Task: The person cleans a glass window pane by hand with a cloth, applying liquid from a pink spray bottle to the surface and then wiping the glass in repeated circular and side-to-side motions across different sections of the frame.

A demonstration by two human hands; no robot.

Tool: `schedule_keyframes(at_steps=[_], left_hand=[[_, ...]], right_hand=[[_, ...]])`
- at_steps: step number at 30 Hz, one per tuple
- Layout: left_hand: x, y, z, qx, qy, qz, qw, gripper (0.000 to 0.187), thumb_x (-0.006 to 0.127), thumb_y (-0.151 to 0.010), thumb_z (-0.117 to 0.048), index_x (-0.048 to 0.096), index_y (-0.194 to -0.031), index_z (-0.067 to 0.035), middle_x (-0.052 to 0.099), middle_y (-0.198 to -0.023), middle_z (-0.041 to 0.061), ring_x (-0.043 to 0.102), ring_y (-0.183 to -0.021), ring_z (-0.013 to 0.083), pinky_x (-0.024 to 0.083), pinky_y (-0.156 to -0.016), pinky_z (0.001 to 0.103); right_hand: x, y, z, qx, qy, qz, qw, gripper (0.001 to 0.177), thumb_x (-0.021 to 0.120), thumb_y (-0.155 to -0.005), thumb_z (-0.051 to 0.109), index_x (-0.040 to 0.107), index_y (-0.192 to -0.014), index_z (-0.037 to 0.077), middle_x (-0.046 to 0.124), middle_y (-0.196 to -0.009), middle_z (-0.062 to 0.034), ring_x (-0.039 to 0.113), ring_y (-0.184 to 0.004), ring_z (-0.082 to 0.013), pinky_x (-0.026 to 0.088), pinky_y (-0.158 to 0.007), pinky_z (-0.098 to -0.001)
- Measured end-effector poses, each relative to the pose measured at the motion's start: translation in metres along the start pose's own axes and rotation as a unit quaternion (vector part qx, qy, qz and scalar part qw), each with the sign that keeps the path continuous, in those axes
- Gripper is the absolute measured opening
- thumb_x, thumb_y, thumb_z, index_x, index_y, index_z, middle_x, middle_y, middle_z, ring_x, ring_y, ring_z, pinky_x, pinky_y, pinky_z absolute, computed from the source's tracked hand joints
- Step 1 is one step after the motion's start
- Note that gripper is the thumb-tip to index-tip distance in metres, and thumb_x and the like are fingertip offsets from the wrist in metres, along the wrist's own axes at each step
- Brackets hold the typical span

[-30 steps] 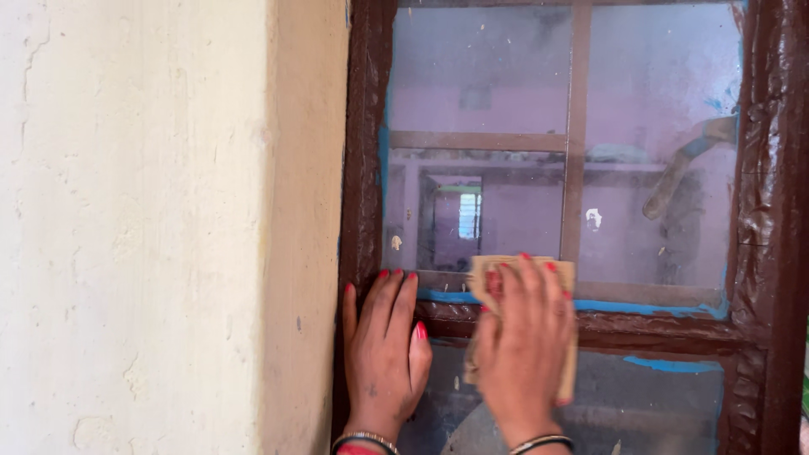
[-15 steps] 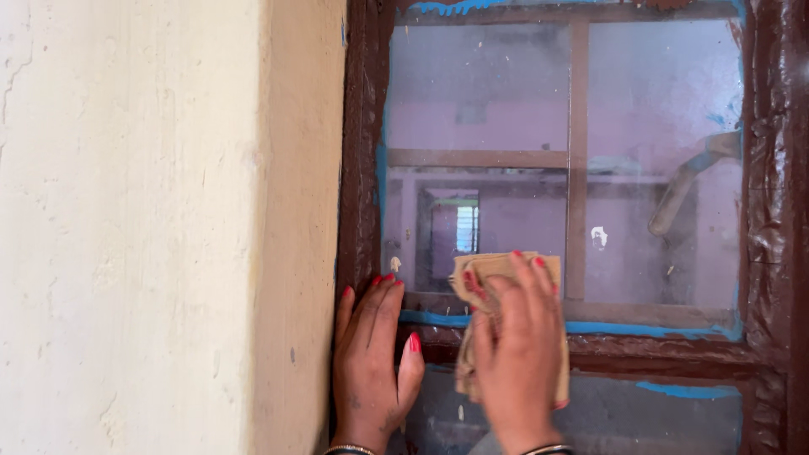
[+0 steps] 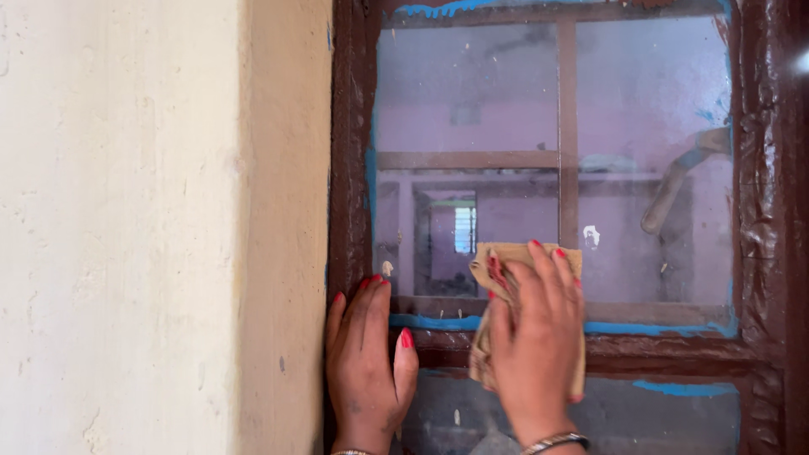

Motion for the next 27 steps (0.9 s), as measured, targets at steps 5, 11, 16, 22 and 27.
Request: schedule_keyframes(at_steps=[5, 11, 16, 22, 27], left_hand=[[0.012, -0.015, -0.005, -0.002, 0.006, -0.026, 1.0, 0.052, 0.05, -0.094, -0.023, 0.054, -0.139, 0.002, 0.059, -0.142, 0.021, 0.054, -0.137, 0.0374, 0.031, -0.121, 0.056], [0.011, -0.046, 0.005, 0.017, 0.038, -0.026, 0.999, 0.048, 0.046, -0.1, -0.021, 0.053, -0.142, 0.002, 0.058, -0.145, 0.021, 0.053, -0.14, 0.0384, 0.032, -0.125, 0.055], [0.006, -0.045, 0.003, 0.017, 0.075, -0.025, 0.997, 0.049, 0.046, -0.099, -0.021, 0.054, -0.142, 0.003, 0.06, -0.144, 0.02, 0.056, -0.14, 0.037, 0.03, -0.126, 0.055], [0.005, -0.046, 0.005, 0.036, 0.068, -0.03, 0.997, 0.054, 0.047, -0.098, -0.023, 0.052, -0.144, 0.002, 0.058, -0.147, 0.02, 0.052, -0.143, 0.0375, 0.028, -0.127, 0.055], [0.007, -0.048, 0.007, 0.041, 0.008, -0.009, 0.999, 0.056, 0.05, -0.098, -0.026, 0.051, -0.146, 0.001, 0.053, -0.15, 0.023, 0.049, -0.142, 0.0386, 0.029, -0.123, 0.056]], right_hand=[[0.021, -0.004, 0.045, -0.071, -0.051, 0.044, 0.995, 0.045, 0.065, -0.079, 0.011, 0.063, -0.122, -0.003, 0.05, -0.147, -0.0198, 0.034, -0.146, -0.0384, 0.023, -0.12, -0.0548], [0.014, -0.018, 0.023, -0.145, -0.05, 0.092, 0.984, 0.041, 0.064, -0.089, 0.014, 0.064, -0.128, 0.001, 0.048, -0.151, -0.018, 0.037, -0.145, -0.0353, 0.026, -0.119, -0.0534], [0.003, -0.022, -0.005, -0.037, -0.019, -0.001, 0.999, 0.04, 0.061, -0.094, 0.011, 0.062, -0.134, 0.002, 0.046, -0.158, -0.0158, 0.034, -0.151, -0.0362, 0.024, -0.124, -0.0509], [0.04, -0.015, 0.051, -0.083, -0.02, 0.028, 0.996, 0.051, 0.061, -0.092, 0.017, 0.056, -0.138, -0.003, 0.04, -0.159, -0.0159, 0.026, -0.152, -0.0402, 0.018, -0.124, -0.0533], [0.042, -0.021, 0.048, -0.137, -0.033, 0.098, 0.985, 0.05, 0.056, -0.094, 0.014, 0.057, -0.143, 0.004, 0.04, -0.162, -0.0109, 0.026, -0.156, -0.0319, 0.019, -0.128, -0.05]])
Point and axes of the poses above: each hand's wrist, its own y-axis away from the middle knuckle, its own x-axis out of the palm, z = x × y, the point moved 3 cm from there along -y, towards the middle knuckle
